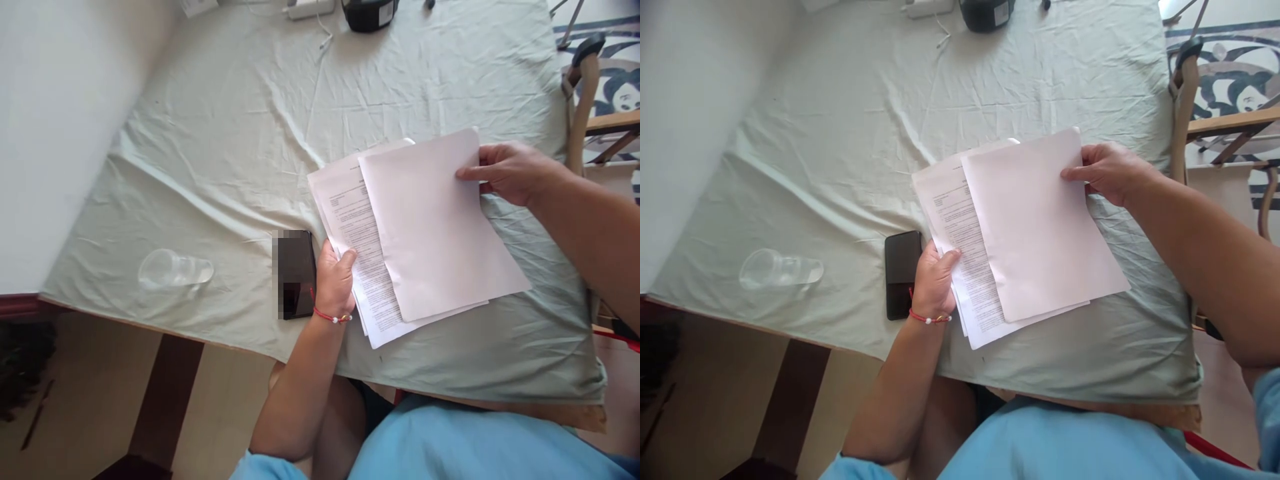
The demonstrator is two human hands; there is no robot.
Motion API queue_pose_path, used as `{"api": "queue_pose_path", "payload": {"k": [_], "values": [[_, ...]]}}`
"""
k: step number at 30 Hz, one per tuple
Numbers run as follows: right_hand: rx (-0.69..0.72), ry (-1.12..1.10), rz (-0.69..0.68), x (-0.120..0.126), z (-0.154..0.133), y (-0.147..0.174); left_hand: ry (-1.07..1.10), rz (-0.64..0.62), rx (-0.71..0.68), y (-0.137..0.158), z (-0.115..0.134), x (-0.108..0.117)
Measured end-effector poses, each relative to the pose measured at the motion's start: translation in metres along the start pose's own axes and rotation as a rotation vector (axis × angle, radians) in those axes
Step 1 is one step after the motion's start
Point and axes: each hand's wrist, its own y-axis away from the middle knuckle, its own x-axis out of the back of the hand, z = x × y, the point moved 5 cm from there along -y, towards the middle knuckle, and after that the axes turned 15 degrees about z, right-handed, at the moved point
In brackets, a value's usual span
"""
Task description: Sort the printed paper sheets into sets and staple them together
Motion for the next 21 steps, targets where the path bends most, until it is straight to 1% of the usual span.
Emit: {"api": "queue_pose_path", "payload": {"k": [2,5,7,10,15,18,21], "values": [[0.02,-0.031,-0.004,-0.0019,-0.0012,0.0021,0.001,0.019,-0.003,-0.0011,-0.0015,0.0015],[0.058,-0.09,-0.059,-0.005,-0.0032,0.0051,0.018,0.022,-0.003,-0.0021,-0.003,0.0013],[0.059,-0.099,-0.097,-0.0058,-0.0026,0.0054,0.038,0.017,0.0,-0.0023,-0.003,-0.0002],[0.054,-0.086,-0.12,-0.0058,-0.0003,0.003,0.057,0.017,-0.003,-0.0022,-0.002,-0.0025],[0.115,-0.113,-0.11,-0.0061,-0.0002,-0.0002,0.047,0.0,-0.011,-0.0027,-0.0029,-0.004],[0.102,-0.098,-0.075,-0.0051,0.0008,0.0007,0.052,-0.005,-0.002,-0.003,-0.0038,-0.0042],[0.091,-0.088,-0.021,-0.0027,0.0004,0.0014,0.086,0.017,0.033,-0.0022,-0.0032,-0.0041]]}}
